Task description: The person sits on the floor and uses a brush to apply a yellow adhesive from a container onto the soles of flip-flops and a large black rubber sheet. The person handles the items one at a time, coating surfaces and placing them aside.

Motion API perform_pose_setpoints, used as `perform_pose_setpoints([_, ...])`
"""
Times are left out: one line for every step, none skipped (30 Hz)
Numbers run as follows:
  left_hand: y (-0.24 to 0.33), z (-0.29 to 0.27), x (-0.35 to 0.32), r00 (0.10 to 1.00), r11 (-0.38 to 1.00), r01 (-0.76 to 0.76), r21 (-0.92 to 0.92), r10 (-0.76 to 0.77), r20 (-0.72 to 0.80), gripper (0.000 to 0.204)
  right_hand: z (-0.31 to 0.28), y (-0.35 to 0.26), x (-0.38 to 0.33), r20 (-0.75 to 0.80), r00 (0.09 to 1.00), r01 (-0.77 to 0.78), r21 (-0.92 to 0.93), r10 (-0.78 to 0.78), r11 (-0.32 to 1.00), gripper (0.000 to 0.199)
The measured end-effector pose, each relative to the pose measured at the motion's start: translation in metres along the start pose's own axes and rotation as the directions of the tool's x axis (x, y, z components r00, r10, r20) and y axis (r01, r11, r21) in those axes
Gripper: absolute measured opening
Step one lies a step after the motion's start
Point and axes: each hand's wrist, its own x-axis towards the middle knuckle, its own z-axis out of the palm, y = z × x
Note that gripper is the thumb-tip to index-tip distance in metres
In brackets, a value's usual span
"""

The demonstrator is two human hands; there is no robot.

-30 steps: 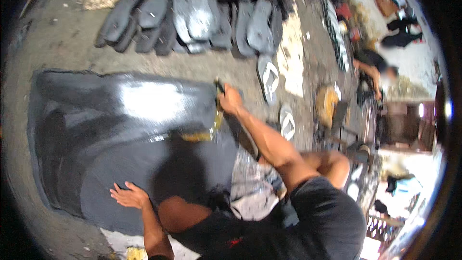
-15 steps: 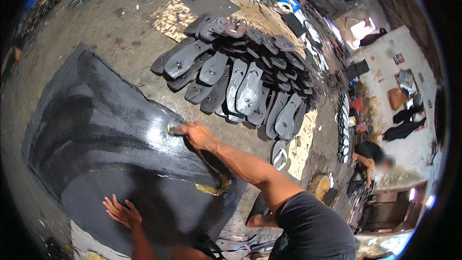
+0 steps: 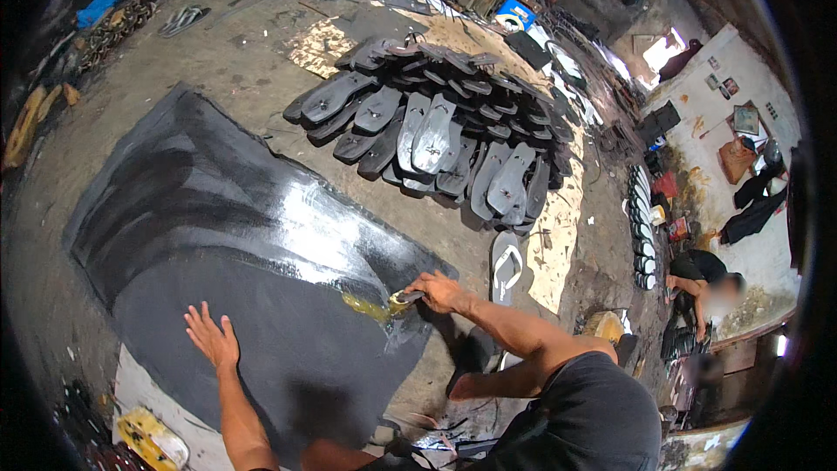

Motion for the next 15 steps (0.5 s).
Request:
perform_pose_setpoints([0.001,-0.012,-0.017,0.996,0.999,-0.045,-0.026,0.047,0.081,0.060,0.014,0.006,-0.015,-0.037,0.998,-0.047,0.074,0.050,0.996,0.049])
perform_pose_setpoints([-0.002,-0.034,-0.041,0.981,0.995,-0.093,-0.044,0.099,0.165,0.060,0.026,0.009,-0.026,-0.096,0.991,-0.085,0.051,0.089,0.995,0.044])
perform_pose_setpoints([-0.013,-0.055,-0.066,0.960,0.990,-0.130,-0.054,0.139,0.243,0.060,0.037,-0.002,-0.031,-0.182,0.958,-0.198,0.134,0.221,0.971,0.043])
perform_pose_setpoints([-0.032,-0.066,-0.093,0.969,0.995,-0.097,-0.001,0.094,0.230,0.059,0.047,-0.014,-0.031,-0.259,0.899,-0.298,0.226,0.352,0.928,0.042])
perform_pose_setpoints([-0.053,-0.071,-0.123,0.977,0.997,-0.060,0.040,0.050,0.209,0.058,0.049,-0.026,-0.027,-0.327,0.816,-0.381,0.318,0.477,0.868,0.042])
perform_pose_setpoints([-0.070,-0.076,-0.147,0.983,0.996,0.000,0.087,-0.016,0.185,0.058,0.039,-0.053,-0.017,-0.275,0.805,-0.457,0.277,0.526,0.845,0.052])
perform_pose_setpoints([-0.072,-0.070,-0.154,0.986,0.996,0.005,0.094,-0.021,0.166,0.057,0.046,-0.048,-0.013,-0.261,0.785,-0.471,0.338,0.562,0.815,0.051])
perform_pose_setpoints([-0.075,-0.061,-0.162,0.991,0.995,0.020,0.097,-0.033,0.132,0.057,0.054,-0.041,0.000,-0.258,0.769,-0.470,0.393,0.585,0.791,0.049])
perform_pose_setpoints([-0.077,-0.054,-0.169,0.994,0.994,0.037,0.098,-0.047,0.103,0.056,0.064,-0.033,0.012,-0.250,0.753,-0.470,0.444,0.609,0.763,0.048])
perform_pose_setpoints([-0.073,-0.053,-0.170,0.995,0.993,0.068,0.099,-0.075,0.063,0.054,0.071,-0.035,0.026,-0.262,0.762,-0.406,0.518,0.592,0.753,0.043])
perform_pose_setpoints([-0.068,-0.053,-0.174,0.998,0.994,0.050,0.094,-0.054,0.041,0.053,0.085,-0.030,0.037,-0.255,0.737,-0.394,0.591,0.626,0.704,0.040])
perform_pose_setpoints([-0.060,-0.051,-0.174,0.999,0.997,0.029,0.074,-0.031,0.021,0.053,0.094,-0.019,0.049,-0.256,0.703,-0.381,0.653,0.664,0.655,0.038])
perform_pose_setpoints([-0.055,-0.050,-0.173,1.000,0.998,0.020,0.066,-0.020,-0.008,0.052,0.098,-0.017,0.060,-0.252,0.680,-0.353,0.711,0.689,0.608,0.036])
perform_pose_setpoints([-0.057,-0.052,-0.172,0.999,0.998,0.049,0.049,-0.048,-0.021,0.051,0.092,-0.036,0.076,-0.272,0.692,-0.327,0.708,0.669,0.626,0.034])
perform_pose_setpoints([-0.061,-0.056,-0.170,0.997,0.997,0.069,0.047,-0.067,-0.047,0.052,0.075,-0.073,0.096,-0.287,0.716,-0.290,0.707,0.636,0.645,0.033])
